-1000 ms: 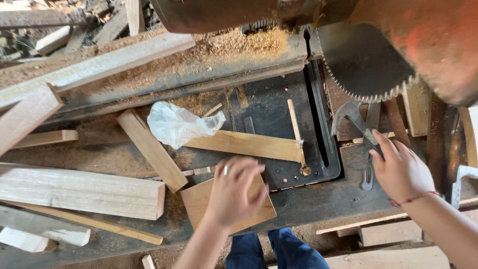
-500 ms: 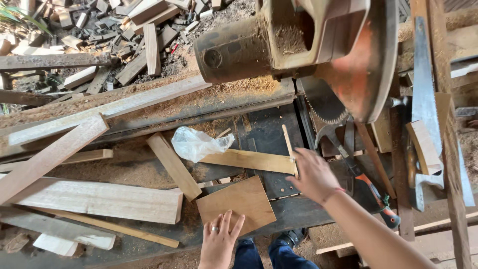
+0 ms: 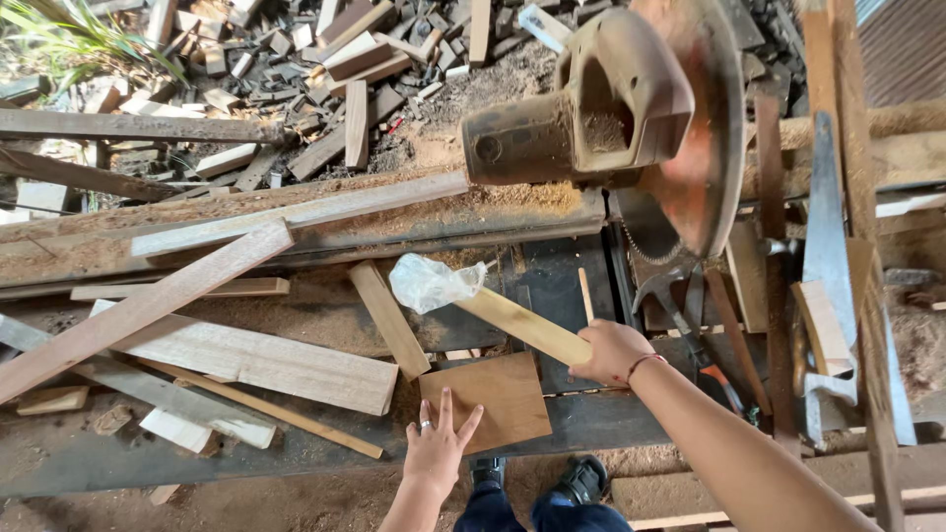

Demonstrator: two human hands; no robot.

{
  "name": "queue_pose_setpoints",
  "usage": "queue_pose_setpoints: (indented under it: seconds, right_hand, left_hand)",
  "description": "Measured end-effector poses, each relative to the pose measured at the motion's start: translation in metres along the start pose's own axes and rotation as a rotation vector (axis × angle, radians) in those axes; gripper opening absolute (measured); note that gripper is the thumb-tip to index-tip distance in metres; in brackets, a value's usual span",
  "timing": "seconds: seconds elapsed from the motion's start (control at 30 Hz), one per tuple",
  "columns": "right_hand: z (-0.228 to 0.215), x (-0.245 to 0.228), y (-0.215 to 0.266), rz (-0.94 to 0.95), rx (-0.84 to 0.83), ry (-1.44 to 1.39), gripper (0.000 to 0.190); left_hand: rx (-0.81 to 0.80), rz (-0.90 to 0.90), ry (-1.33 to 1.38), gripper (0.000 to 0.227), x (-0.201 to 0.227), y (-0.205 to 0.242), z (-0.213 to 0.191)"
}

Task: The person handles wood pieces on a workbench, uses a hammer to drive nails, and uses a saw to cut wood.

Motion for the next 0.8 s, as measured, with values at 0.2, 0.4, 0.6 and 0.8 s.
queue_pose_setpoints:
  seconds: [0.2,0.4,0.6,0.8]
  right_hand:
    - [-0.013,0.007,0.059,0.138,0.002,-0.117,0.062]
    - [-0.005,0.019,0.103,0.158,0.018,-0.272,0.081]
    - [-0.009,-0.003,0.128,0.069,0.144,-0.330,0.083]
    - [-0.022,-0.057,0.112,-0.158,0.201,-0.225,0.083]
  left_hand:
    - [0.219,0.062,-0.032,0.096,0.000,-0.024,0.011]
    - [0.187,0.134,-0.034,0.095,-0.006,-0.005,-0.001]
    - [0.351,0.080,0.595,0.047,-0.053,-0.030,-0.042]
    - [0.443,0.218,1.050,0.040,-0.097,-0.047,-0.056]
Point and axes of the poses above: each hand's wrist, its own y-axis away from the middle knuckle, its own z-axis out of the palm, x = y × z, the point moved 6 cm from there along -y, towards the middle knuckle, and after that the axes turned 12 degrees about -z, right-handed, at the moved point
